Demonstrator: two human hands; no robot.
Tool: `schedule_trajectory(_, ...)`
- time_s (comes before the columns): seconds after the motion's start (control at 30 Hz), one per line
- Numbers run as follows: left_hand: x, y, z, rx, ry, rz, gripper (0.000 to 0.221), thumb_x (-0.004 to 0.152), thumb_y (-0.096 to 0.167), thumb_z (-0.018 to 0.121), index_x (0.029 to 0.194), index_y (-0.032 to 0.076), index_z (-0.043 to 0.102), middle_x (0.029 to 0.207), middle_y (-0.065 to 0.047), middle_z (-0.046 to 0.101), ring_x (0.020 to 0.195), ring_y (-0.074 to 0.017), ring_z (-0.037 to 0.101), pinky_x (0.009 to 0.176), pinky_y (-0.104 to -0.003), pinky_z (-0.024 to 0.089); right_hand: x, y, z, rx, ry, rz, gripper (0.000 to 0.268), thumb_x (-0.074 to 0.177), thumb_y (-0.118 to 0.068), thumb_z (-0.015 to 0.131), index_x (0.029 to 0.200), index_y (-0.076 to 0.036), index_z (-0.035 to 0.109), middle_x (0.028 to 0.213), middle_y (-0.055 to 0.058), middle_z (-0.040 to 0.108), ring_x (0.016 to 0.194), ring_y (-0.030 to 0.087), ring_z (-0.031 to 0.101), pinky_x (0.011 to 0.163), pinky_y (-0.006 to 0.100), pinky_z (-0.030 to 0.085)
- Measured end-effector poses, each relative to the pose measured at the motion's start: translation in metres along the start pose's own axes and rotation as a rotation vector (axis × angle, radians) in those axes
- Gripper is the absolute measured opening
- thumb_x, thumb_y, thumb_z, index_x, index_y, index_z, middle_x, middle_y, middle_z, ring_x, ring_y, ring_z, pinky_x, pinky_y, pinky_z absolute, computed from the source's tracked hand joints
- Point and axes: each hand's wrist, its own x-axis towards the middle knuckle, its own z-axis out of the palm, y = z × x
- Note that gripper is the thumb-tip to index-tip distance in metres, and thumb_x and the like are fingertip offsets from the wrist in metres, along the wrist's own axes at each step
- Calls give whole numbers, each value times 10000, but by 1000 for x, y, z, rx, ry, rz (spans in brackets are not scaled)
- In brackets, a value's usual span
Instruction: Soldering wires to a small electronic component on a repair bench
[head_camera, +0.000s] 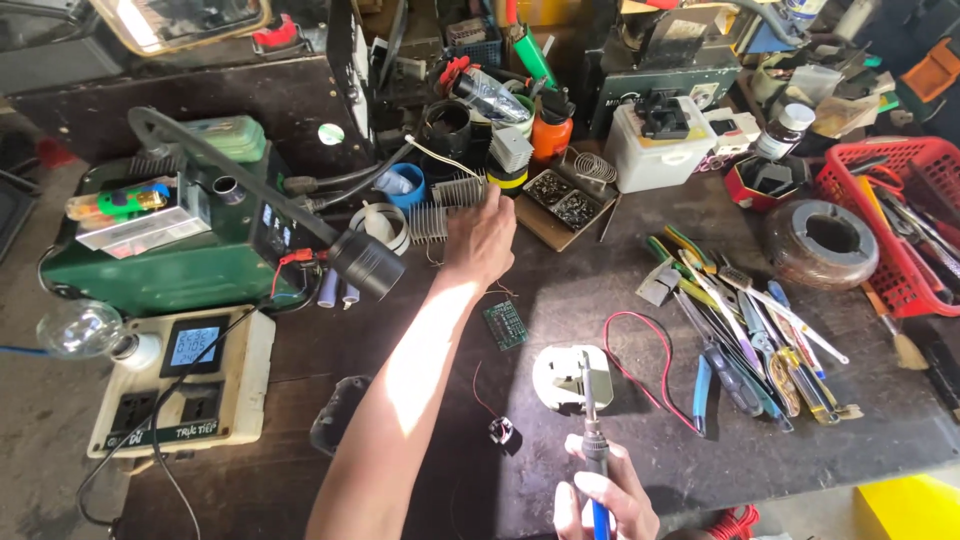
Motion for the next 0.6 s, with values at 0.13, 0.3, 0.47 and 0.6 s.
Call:
schedule_trajectory(0.13,-51,20,-103,-558,-44,-99,412,846,135,734,1193,46,532,1169,-123,545,874,-297,627,697,-410,587,7,-13,2,32,74,33,205,867,-26,668,965,-134,524,1038,216,743,621,121,521,607,195,464)
schedule_trajectory(0.3,-187,48,-172,-1341,-90,-118,230,1045,252,541,1159,62,601,1041,-24,557,808,-101,453,767,-269,426,-6,-26,20,417,318,172,282,946,-21,581,1222,-82,570,1185,404,612,583,11,255,509,117,275)
schedule_trajectory(0.47,-287,63,-164,-2240,-364,-837,359,920,62,561,1208,-141,633,953,-183,637,673,-159,592,528,-260,528,-11,-23,-5,525,-91,115,245,921,-6,607,1129,-94,510,528,15,294,1074,476,733,853,323,535)
schedule_trajectory(0.6,-311,64,-163,-2293,-409,-870,398,929,110,586,1242,-132,628,713,-50,569,513,-8,436,503,-244,541,-17,-49,-13,549,-253,220,231,949,-122,649,1117,-121,491,1147,379,689,1074,418,724,1034,461,517)
